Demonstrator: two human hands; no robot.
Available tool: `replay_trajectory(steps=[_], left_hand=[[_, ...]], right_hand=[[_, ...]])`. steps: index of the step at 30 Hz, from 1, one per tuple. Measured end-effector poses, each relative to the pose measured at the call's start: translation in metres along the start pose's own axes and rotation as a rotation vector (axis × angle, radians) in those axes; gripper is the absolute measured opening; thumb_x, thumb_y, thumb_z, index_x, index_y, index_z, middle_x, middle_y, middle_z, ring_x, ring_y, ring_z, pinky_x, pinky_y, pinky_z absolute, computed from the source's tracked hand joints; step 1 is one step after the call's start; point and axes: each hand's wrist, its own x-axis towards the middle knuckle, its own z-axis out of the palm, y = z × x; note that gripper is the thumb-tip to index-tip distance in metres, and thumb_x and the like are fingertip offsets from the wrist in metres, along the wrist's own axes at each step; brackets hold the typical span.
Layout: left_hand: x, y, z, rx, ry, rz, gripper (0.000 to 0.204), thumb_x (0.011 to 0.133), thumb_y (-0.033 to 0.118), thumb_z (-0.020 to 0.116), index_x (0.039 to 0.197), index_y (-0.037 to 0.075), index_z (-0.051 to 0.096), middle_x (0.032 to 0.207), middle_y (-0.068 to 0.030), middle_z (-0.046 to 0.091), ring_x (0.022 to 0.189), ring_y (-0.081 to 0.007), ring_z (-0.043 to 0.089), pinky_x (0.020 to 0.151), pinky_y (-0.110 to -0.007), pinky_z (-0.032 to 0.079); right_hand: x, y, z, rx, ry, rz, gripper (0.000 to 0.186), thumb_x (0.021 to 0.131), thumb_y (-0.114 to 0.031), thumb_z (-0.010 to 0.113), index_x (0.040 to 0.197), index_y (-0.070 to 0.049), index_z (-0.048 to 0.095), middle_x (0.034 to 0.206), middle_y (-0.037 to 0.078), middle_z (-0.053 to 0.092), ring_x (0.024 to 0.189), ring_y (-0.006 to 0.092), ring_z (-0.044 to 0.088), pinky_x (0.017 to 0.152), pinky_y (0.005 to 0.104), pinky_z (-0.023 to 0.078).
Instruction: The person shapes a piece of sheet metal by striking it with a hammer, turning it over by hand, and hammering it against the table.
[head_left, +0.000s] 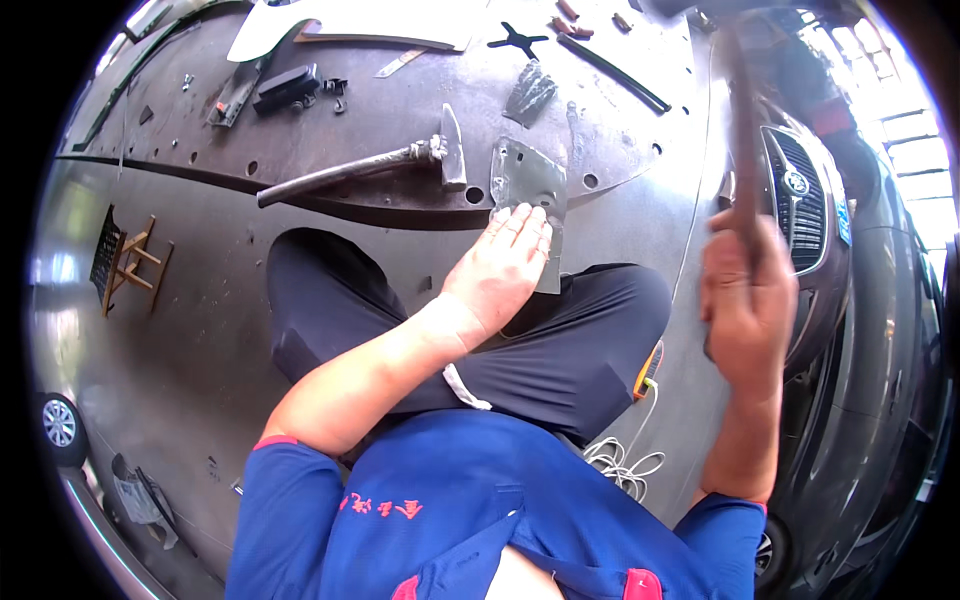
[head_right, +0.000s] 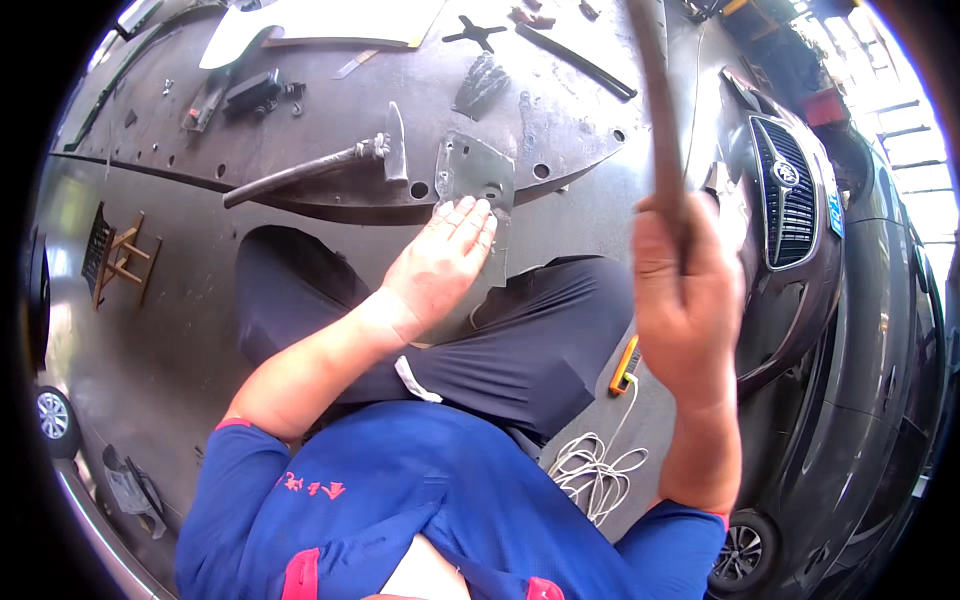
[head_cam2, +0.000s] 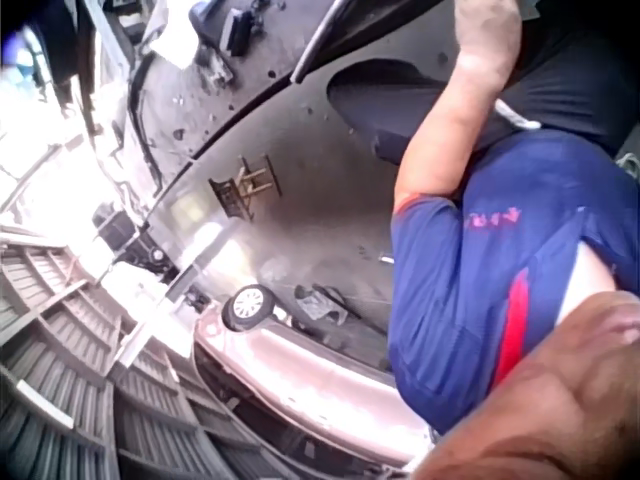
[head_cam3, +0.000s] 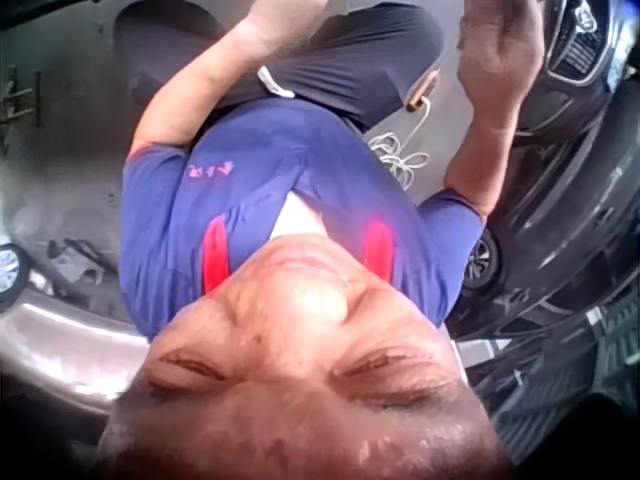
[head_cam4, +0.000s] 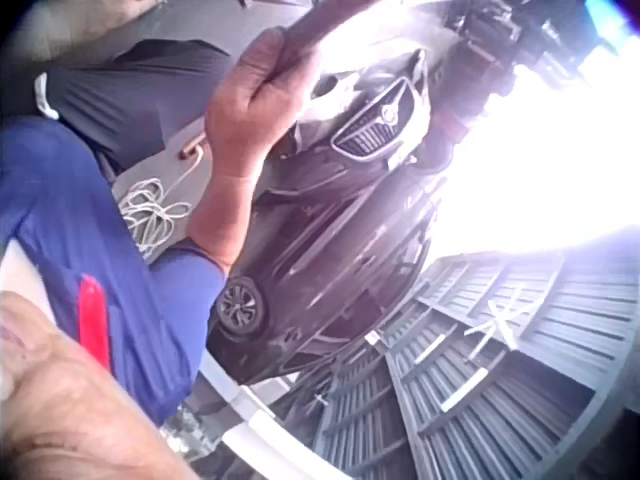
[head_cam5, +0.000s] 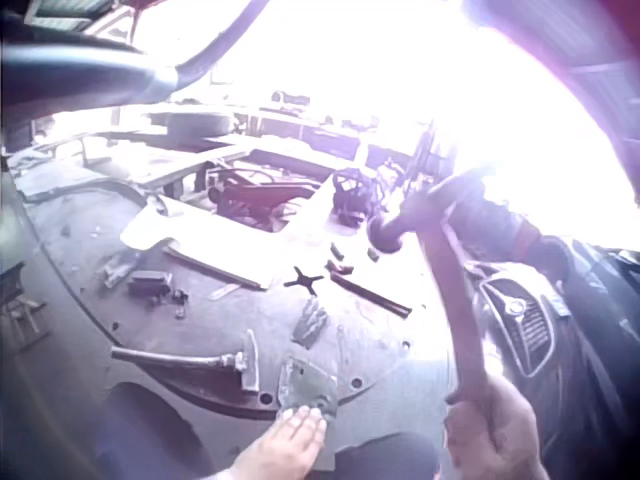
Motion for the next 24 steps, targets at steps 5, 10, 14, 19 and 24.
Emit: replay_trajectory(steps=[5,10,14,19,24], left_hand=[[-0.004,0.006,0.003,-0.018,-0.004,-0.013,0.051,0.097,0.013,0.056,0.144,-0.006,0.060,0.154,-0.0229,0.057,0.148,-0.0361,0.052,0.127,-0.047,0.038],[-0.002,0.005,0.001,-0.033,-0.027,-0.027,0.052,0.097,0.012,0.056,0.145,-0.006,0.059,0.155,-0.0233,0.056,0.149,-0.0363,0.050,0.128,-0.047,0.037],[-0.005,0.004,-0.001,-0.022,-0.032,-0.002,0.053,0.097,0.013,0.056,0.146,-0.006,0.058,0.155,-0.0237,0.055,0.149,-0.0365,0.051,0.127,-0.048,0.038],[-0.005,0.012,0.004,-0.071,-0.033,-0.028,0.052,0.098,0.013,0.055,0.145,-0.006,0.058,0.156,-0.0236,0.055,0.149,-0.0368,0.050,0.127,-0.048,0.037],[-0.006,0.011,0.006,-0.025,-0.032,-0.021,0.053,0.097,0.013,0.056,0.146,-0.007,0.058,0.156,-0.0233,0.055,0.149,-0.0366,0.050,0.128,-0.048,0.036]], right_hand=[[-0.013,0.045,0.033,0.269,0.117,-0.204,0.022,0.112,-0.022,0.060,0.111,0.000,0.057,0.078,0.006,0.063,0.061,0.0151,0.062,0.056,0.0297,0.048],[-0.001,0.059,0.055,-0.304,-0.199,0.122,0.027,0.107,-0.026,0.065,0.110,0.001,0.060,0.086,0.028,0.068,0.080,0.0455,0.068,0.076,0.0467,0.054],[0.010,0.029,0.048,-0.003,-0.052,0.068,0.023,0.110,-0.022,0.063,0.102,-0.002,0.055,0.070,0.010,0.055,0.062,0.0131,0.045,0.059,0.0338,0.044],[0.014,0.080,0.069,-0.340,-0.347,0.130,0.030,0.108,-0.029,0.063,0.108,0.001,0.058,0.088,0.030,0.069,0.086,0.0532,0.068,0.078,0.0523,0.053],[0.012,0.048,0.057,-0.019,-0.084,0.090,0.026,0.109,-0.025,0.065,0.103,0.000,0.059,0.073,0.017,0.061,0.062,0.0268,0.047,0.063,0.0383,0.048]])
